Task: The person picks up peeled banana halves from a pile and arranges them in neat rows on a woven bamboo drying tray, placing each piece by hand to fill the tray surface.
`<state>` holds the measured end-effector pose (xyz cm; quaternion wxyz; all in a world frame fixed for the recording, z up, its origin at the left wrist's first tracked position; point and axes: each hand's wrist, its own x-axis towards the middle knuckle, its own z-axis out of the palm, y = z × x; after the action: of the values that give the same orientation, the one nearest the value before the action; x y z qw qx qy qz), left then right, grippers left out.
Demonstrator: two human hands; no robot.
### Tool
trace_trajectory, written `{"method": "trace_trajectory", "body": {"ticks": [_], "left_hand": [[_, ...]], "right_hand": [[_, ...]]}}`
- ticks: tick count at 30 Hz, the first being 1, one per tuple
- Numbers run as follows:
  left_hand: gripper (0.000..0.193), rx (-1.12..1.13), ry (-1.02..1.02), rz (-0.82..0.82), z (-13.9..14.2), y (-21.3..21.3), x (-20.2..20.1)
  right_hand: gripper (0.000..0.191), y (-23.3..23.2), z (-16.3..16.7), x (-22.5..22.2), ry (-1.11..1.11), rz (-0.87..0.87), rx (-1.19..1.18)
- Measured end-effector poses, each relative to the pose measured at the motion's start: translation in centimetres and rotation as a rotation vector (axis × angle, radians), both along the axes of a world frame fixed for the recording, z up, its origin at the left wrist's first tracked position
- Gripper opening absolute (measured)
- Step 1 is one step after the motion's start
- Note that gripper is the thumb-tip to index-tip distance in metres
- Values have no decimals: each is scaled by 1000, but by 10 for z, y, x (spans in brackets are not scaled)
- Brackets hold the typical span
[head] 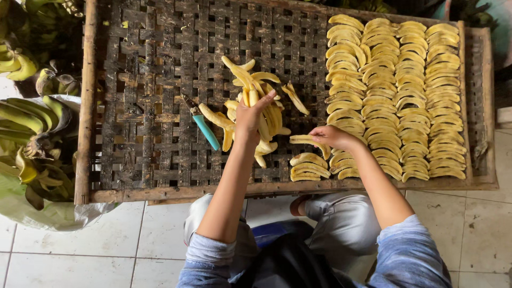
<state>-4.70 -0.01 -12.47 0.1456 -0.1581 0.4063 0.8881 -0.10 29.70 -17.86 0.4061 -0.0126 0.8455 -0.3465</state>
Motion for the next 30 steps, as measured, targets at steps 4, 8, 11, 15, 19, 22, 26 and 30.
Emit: {"method": "trace_trajectory", "body": {"ticks": [4, 8, 11, 15, 19, 22, 26, 30], "left_hand": [[38, 40, 16, 12, 5, -5, 1], [42, 30, -20, 8, 8, -7, 0], [43, 30, 2, 19, 9, -8, 1], [45, 35, 15, 21, 10, -8, 2], [45, 40, 40, 2, 14, -8, 2], [48, -12, -20, -18, 17, -8, 0], [54, 59, -68, 12, 16, -14, -3], [61, 114, -73, 80, 13, -33, -10]], "right_hand": [[32, 5, -15, 10, 27, 59, 0], [29, 8, -26, 17, 58, 103, -13], [27, 8, -33, 22, 101, 88, 19], [23, 9, -40, 20, 136, -8, 89], [22, 5, -32, 13, 119, -18, 133], [17, -7, -16, 5, 147, -86, 272], [20, -46, 2, -18, 326, -258, 193], [17, -91, 9, -41, 382, -213, 102]]}}
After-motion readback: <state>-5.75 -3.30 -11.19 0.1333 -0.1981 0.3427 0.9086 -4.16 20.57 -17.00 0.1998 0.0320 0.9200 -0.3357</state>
